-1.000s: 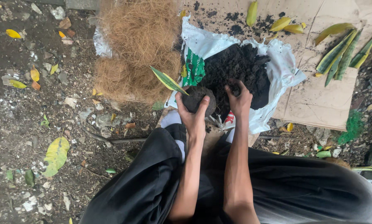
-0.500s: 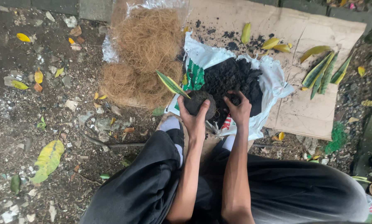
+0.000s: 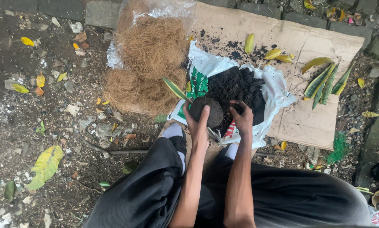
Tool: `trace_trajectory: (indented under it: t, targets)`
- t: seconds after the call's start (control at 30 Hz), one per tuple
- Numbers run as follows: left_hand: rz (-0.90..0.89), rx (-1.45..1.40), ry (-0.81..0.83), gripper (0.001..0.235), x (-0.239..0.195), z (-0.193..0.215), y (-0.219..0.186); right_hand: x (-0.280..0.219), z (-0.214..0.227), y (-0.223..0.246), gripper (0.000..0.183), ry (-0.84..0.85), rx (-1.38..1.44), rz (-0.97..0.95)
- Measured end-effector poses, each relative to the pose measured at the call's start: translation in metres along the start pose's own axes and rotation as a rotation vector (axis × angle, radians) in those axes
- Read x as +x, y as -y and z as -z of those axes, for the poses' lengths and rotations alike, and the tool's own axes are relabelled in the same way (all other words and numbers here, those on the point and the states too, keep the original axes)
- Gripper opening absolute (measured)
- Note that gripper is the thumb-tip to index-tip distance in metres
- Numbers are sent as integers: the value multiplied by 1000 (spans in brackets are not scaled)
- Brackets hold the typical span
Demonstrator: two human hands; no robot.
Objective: The person sits on the ground and wraps a plant cutting with soil and coconut coir. They first pack soil around the base of the cutting, then wrap the root area with a layer of coconut coir, pressing it firmly to secure the material.
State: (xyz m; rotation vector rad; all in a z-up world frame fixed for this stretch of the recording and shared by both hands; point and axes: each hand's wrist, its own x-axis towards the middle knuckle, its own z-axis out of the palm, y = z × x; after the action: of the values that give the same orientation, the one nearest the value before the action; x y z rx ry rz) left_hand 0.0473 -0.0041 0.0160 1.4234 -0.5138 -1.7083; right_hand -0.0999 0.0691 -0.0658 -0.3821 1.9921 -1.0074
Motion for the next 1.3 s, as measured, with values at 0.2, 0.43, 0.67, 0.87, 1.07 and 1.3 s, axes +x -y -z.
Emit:
trace_trajectory:
  t: [0.2, 0.43, 0.67, 0.87, 1.07, 1.3]
  targets:
    - [366, -348, 8, 72, 3, 12, 19, 13, -8, -43, 25, -99, -189, 195]
    - [498, -717, 144, 84, 4, 8, 20, 12, -69, -123, 55, -218, -857, 546]
    - [481, -694, 248, 69, 6, 10, 25, -4, -72, -137, 46, -183, -428, 194]
    - [488, -590, 232, 66, 11, 17, 51, 10, -47, -123, 35, -261, -439, 58]
    - [596, -652, 180, 71, 16, 16, 67, 8, -3, -73, 31, -185, -381, 29]
    - [566, -617, 183, 69, 17, 6, 67, -35, 38, 49, 34, -188, -207, -67]
